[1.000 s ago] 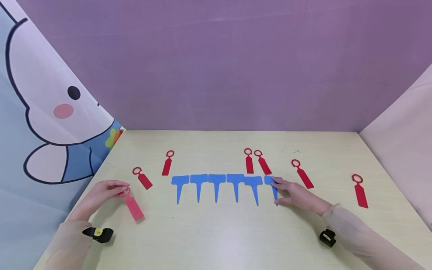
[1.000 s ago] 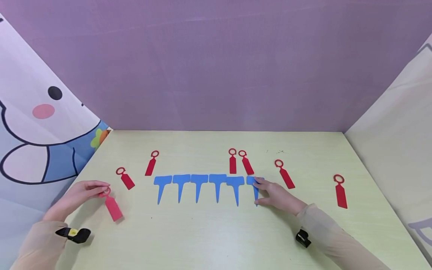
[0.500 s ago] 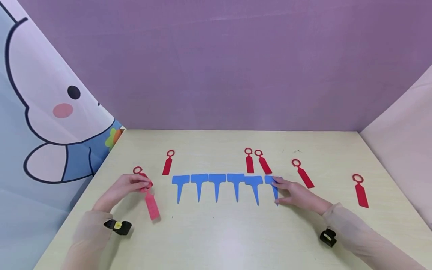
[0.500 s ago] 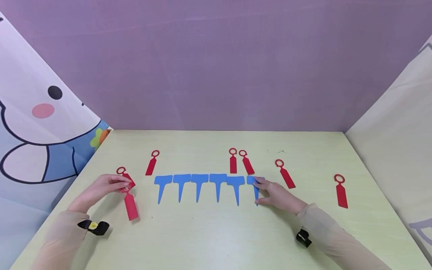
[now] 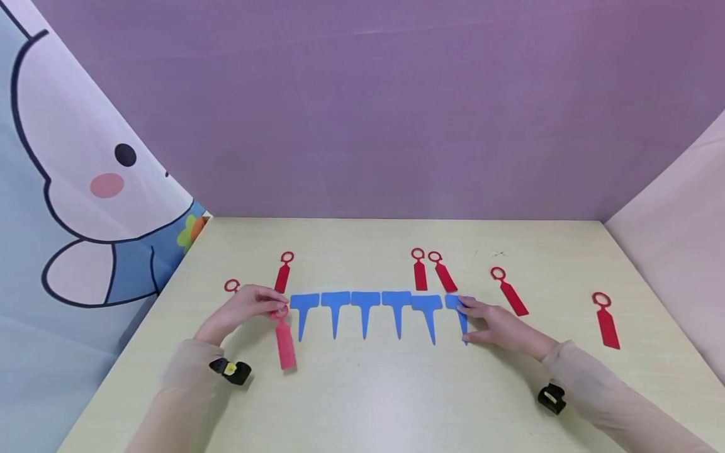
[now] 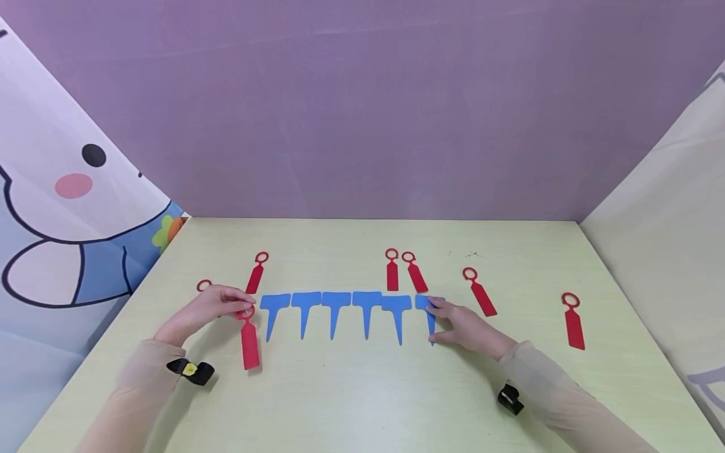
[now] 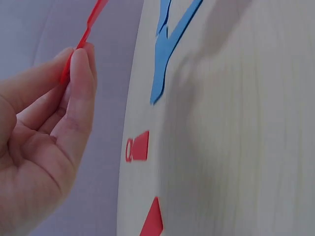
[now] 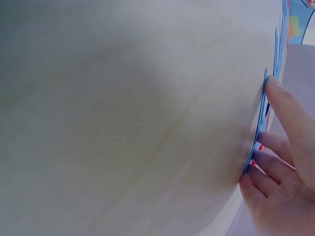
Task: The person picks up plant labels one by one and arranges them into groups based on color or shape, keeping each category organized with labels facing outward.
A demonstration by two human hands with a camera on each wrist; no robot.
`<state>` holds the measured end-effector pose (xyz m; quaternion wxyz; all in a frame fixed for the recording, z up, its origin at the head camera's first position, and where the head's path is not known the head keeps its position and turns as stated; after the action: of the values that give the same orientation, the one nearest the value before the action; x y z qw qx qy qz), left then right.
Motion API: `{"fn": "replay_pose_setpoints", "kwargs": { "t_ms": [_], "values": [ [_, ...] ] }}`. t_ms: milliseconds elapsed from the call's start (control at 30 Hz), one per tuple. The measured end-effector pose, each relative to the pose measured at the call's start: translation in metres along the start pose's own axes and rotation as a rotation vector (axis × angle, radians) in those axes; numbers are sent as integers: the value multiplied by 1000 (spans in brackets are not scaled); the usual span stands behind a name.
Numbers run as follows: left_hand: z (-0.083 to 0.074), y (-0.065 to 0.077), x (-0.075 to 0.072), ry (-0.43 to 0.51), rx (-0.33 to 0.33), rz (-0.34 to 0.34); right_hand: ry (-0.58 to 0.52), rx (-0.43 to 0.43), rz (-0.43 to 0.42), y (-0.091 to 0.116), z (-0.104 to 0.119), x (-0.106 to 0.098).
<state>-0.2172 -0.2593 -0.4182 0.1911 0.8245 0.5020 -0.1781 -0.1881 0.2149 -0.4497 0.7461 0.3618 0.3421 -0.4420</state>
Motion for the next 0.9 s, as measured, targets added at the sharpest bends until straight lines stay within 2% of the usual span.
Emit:
{"fn": "replay_pose_setpoints", "kwargs": {
  "t_ms": [467, 633, 900],
  "values": [
    [-17, -26, 31, 53, 131, 106, 10, -11, -6, 0, 0, 0],
    [-22, -31, 43, 97, 130, 139, 12, -9, -8, 1, 1, -1],
    [-29, -35, 59, 56, 122, 164, 27, -37, -37, 1, 2, -2]
  ]
}}
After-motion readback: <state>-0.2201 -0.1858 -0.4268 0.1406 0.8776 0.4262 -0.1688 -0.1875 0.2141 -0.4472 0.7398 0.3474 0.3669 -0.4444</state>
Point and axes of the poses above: each hand's wrist, its own y-axis away from the middle knuckle, its own x-axis out of the palm, z = x × y, the point moved 2 cm from there along -y, towards the middle knuckle, and after that the axes turned 11 degrees about x, right-handed, at the moved point
